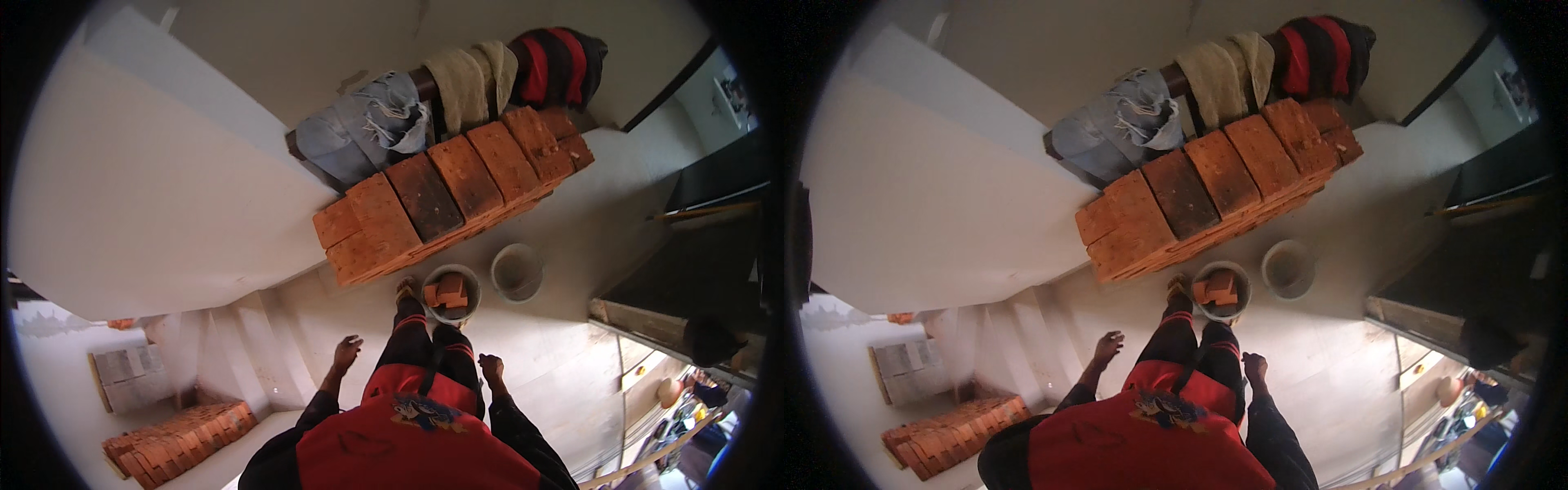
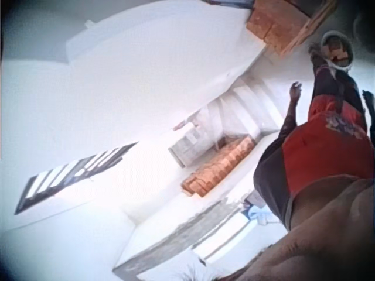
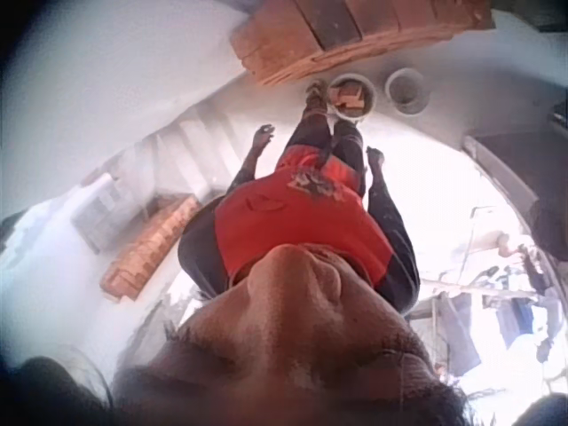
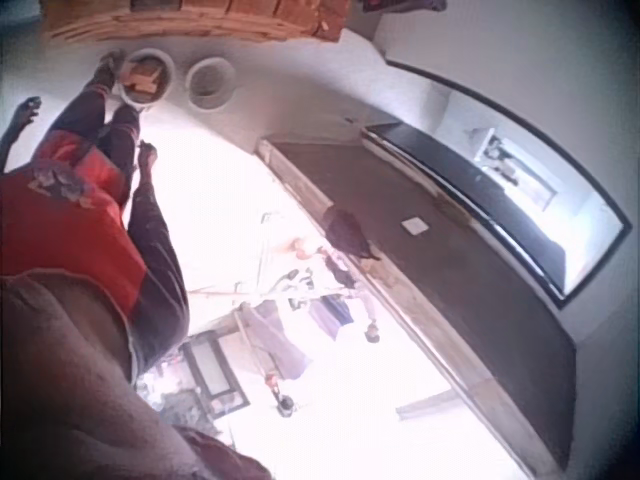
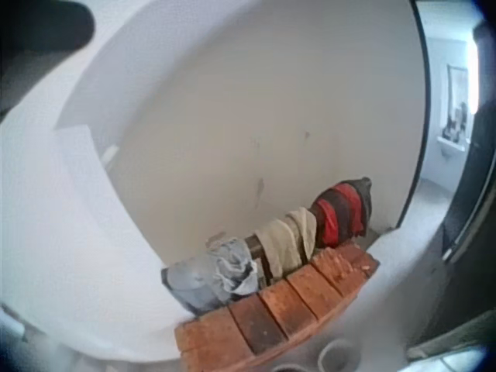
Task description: The person walks up a staircase carrying a bucket and places it on a landing. They then pick up red bricks from a pile and place them into the bucket one by one. The person repeats this process, filling the bucket with bricks.
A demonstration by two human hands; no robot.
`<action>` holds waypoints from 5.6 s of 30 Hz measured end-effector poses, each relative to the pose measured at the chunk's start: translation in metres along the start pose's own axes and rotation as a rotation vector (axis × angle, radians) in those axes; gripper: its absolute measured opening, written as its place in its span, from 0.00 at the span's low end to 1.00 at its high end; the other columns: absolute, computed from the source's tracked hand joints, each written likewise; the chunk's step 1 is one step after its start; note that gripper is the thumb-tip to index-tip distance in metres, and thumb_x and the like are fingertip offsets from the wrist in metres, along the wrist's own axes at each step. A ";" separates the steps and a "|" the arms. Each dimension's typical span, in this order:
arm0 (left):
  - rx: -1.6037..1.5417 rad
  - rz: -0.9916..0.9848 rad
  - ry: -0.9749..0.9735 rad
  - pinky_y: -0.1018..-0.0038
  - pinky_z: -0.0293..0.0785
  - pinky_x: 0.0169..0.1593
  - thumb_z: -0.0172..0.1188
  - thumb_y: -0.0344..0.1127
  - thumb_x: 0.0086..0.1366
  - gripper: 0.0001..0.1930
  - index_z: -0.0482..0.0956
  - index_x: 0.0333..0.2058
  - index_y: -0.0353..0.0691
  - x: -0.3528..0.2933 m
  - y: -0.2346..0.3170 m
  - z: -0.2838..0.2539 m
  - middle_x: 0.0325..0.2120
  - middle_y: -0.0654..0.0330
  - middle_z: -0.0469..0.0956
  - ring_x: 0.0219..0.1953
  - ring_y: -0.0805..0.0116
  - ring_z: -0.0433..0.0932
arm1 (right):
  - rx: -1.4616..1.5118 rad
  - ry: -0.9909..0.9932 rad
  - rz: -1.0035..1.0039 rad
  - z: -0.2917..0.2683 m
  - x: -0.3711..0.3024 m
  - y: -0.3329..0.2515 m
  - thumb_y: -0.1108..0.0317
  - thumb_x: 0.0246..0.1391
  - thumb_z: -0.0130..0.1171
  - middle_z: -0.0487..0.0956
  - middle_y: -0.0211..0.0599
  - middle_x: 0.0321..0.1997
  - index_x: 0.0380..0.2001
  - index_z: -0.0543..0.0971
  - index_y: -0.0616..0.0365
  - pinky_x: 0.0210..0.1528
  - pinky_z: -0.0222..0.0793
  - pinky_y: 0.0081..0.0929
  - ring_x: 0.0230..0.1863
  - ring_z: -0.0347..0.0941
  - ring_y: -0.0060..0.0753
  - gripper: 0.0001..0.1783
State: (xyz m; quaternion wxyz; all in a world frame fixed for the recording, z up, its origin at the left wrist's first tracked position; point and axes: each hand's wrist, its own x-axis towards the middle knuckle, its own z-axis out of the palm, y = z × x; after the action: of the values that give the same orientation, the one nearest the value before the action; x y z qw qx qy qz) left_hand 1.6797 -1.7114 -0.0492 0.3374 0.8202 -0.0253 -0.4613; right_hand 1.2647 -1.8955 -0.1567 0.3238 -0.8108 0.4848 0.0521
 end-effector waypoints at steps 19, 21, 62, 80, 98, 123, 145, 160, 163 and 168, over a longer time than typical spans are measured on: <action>-0.011 0.075 -0.067 0.75 0.69 0.28 0.56 0.43 0.56 0.23 0.70 0.48 0.37 0.088 0.119 -0.094 0.32 0.54 0.77 0.28 0.70 0.74 | 0.054 0.516 -0.133 -0.201 0.178 -0.404 0.56 0.40 0.62 0.48 0.62 0.59 0.56 0.55 0.62 0.62 0.41 0.55 0.62 0.40 0.67 0.43; -0.015 0.151 -0.054 0.75 0.69 0.29 0.56 0.43 0.57 0.23 0.70 0.48 0.37 0.097 0.133 -0.109 0.33 0.54 0.77 0.29 0.70 0.74 | 0.027 0.538 -0.102 -0.194 0.181 -0.412 0.59 0.39 0.60 0.49 0.62 0.59 0.56 0.55 0.62 0.62 0.40 0.56 0.62 0.39 0.68 0.42; -0.658 -0.018 -0.758 0.68 0.69 0.49 0.47 0.40 0.60 0.23 0.61 0.52 0.34 0.021 0.310 -0.026 0.46 0.53 0.69 0.46 0.61 0.71 | 0.426 0.205 0.004 -0.248 0.110 -0.460 0.51 0.41 0.57 0.67 0.43 0.52 0.49 0.68 0.55 0.51 0.59 0.50 0.55 0.58 0.54 0.32; -0.729 0.080 -0.448 0.64 0.67 0.52 0.48 0.38 0.55 0.29 0.56 0.55 0.33 -0.012 0.274 -0.102 0.47 0.49 0.67 0.49 0.56 0.69 | 1.212 0.665 0.620 -0.220 0.238 -0.320 0.49 0.50 0.54 0.69 0.43 0.49 0.51 0.64 0.61 0.46 0.64 0.31 0.48 0.67 0.36 0.32; -0.803 0.020 -0.347 0.64 0.68 0.50 0.47 0.36 0.54 0.28 0.57 0.54 0.34 0.001 0.230 -0.129 0.46 0.50 0.67 0.47 0.56 0.70 | 0.694 0.864 0.590 -0.161 0.219 -0.357 0.54 0.48 0.56 0.70 0.55 0.41 0.42 0.70 0.67 0.46 0.59 0.45 0.43 0.65 0.58 0.26; -0.589 0.092 -0.480 0.62 0.66 0.53 0.43 0.40 0.59 0.28 0.54 0.57 0.35 -0.007 0.229 -0.100 0.51 0.49 0.64 0.51 0.54 0.67 | 0.018 0.355 0.241 -0.250 0.199 -0.404 0.48 0.31 0.66 0.54 0.56 0.56 0.58 0.55 0.48 0.54 0.54 0.49 0.55 0.55 0.62 0.50; -0.594 0.203 -0.278 0.69 0.68 0.47 0.55 0.34 0.51 0.27 0.62 0.50 0.33 -0.171 0.146 0.117 0.41 0.55 0.69 0.44 0.62 0.71 | 0.378 0.173 0.902 -0.177 -0.208 -0.010 0.50 0.24 0.67 0.72 0.51 0.39 0.43 0.76 0.39 0.46 0.66 0.39 0.44 0.69 0.48 0.34; -0.310 0.083 -0.407 0.72 0.67 0.46 0.60 0.36 0.48 0.27 0.66 0.48 0.35 -0.181 0.145 0.335 0.39 0.59 0.71 0.42 0.67 0.71 | 0.187 0.189 0.989 -0.247 -0.244 0.166 0.53 0.23 0.69 0.72 0.48 0.39 0.41 0.77 0.40 0.42 0.68 0.41 0.42 0.70 0.49 0.32; -0.267 0.028 -0.361 0.73 0.67 0.45 0.61 0.36 0.47 0.27 0.67 0.47 0.34 -0.170 0.140 0.379 0.38 0.59 0.72 0.41 0.68 0.71 | 0.197 0.095 0.812 -0.250 -0.184 0.187 0.54 0.22 0.69 0.70 0.49 0.44 0.42 0.76 0.43 0.48 0.65 0.40 0.45 0.68 0.50 0.34; -0.350 -0.109 -0.342 0.70 0.70 0.46 0.57 0.31 0.49 0.28 0.62 0.50 0.36 -0.148 0.116 0.429 0.41 0.57 0.70 0.42 0.66 0.72 | -0.069 0.095 0.397 -0.229 -0.057 0.202 0.53 0.26 0.67 0.69 0.49 0.38 0.44 0.71 0.42 0.39 0.63 0.47 0.39 0.66 0.53 0.34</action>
State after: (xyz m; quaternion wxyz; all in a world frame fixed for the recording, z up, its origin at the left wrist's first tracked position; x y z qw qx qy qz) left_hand 1.2943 -1.9759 -0.0220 0.4398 0.6593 0.0427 -0.6084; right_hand 1.0166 -2.0491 -0.0507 0.2559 -0.7117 0.6476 0.0931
